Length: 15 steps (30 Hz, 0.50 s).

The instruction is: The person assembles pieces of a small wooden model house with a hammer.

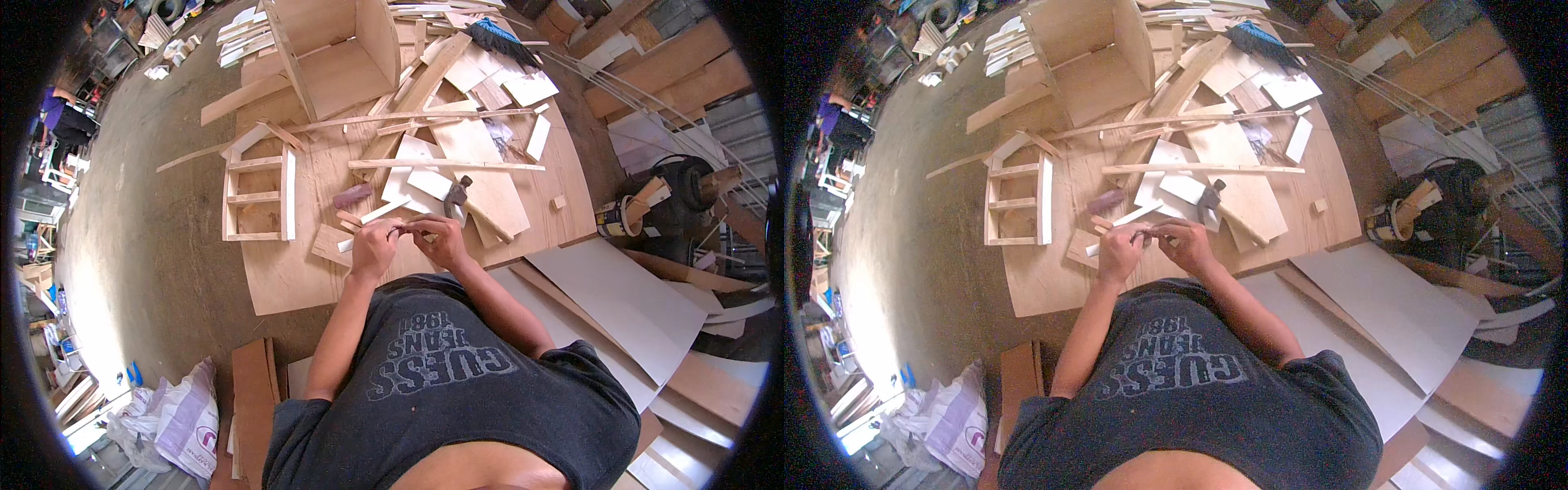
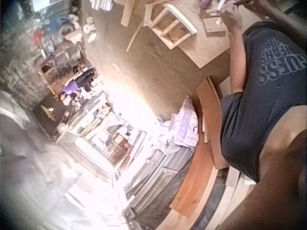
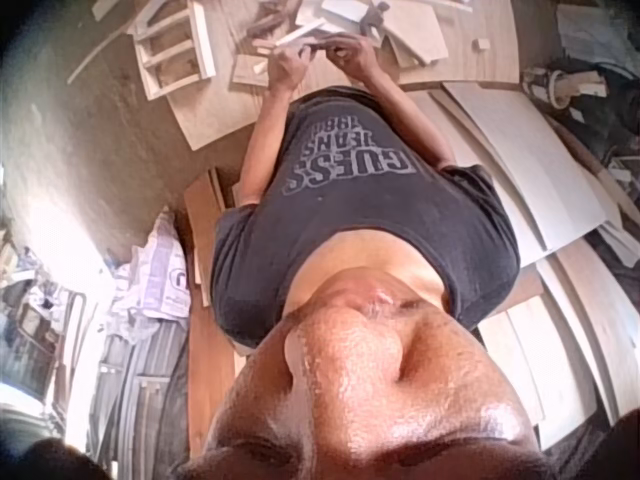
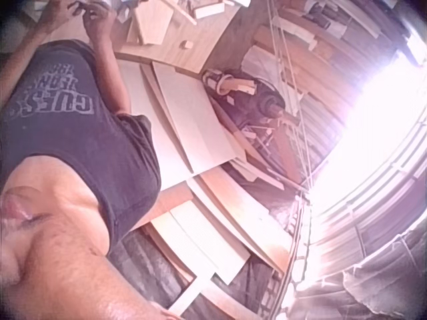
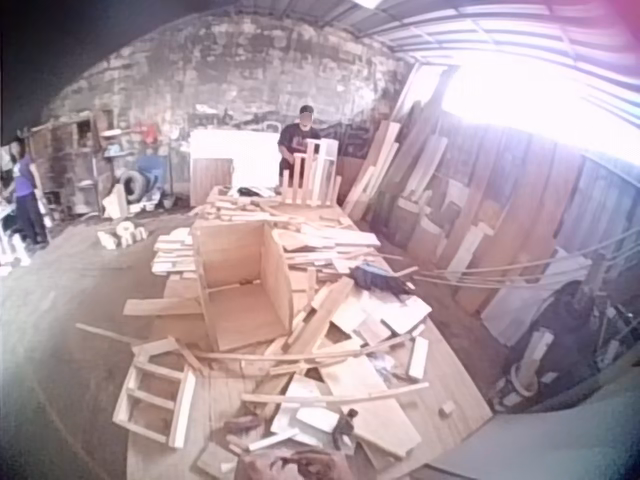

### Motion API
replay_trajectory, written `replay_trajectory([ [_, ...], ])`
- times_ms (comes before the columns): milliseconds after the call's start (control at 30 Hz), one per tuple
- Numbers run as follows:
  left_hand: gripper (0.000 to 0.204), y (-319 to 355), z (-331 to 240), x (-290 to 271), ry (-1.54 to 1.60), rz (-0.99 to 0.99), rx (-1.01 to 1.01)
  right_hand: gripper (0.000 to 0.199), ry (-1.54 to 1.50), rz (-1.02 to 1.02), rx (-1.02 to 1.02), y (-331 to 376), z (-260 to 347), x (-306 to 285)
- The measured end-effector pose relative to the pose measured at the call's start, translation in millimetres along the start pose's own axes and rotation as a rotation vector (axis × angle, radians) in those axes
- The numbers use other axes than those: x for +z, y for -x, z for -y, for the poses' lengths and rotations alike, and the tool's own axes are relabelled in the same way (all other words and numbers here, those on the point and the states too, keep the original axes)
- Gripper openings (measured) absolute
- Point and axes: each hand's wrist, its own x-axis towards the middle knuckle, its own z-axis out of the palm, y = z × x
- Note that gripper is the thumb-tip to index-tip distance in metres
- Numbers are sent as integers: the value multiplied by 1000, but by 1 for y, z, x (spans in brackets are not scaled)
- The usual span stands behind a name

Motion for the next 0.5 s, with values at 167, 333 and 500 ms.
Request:
replay_trajectory([
  [167, 13, -1, -6, -3, 58, 35, -69, 27, 27, -8, -33, 5, -11, 2],
  [333, 14, -5, 6, -7, 75, 77, -6, 22, 30, 10, 1, 3, -11, 4],
  [500, 15, -11, 7, -8, 117, 132, -30, 20, 52, 8, -33, 2, -15, 4],
])
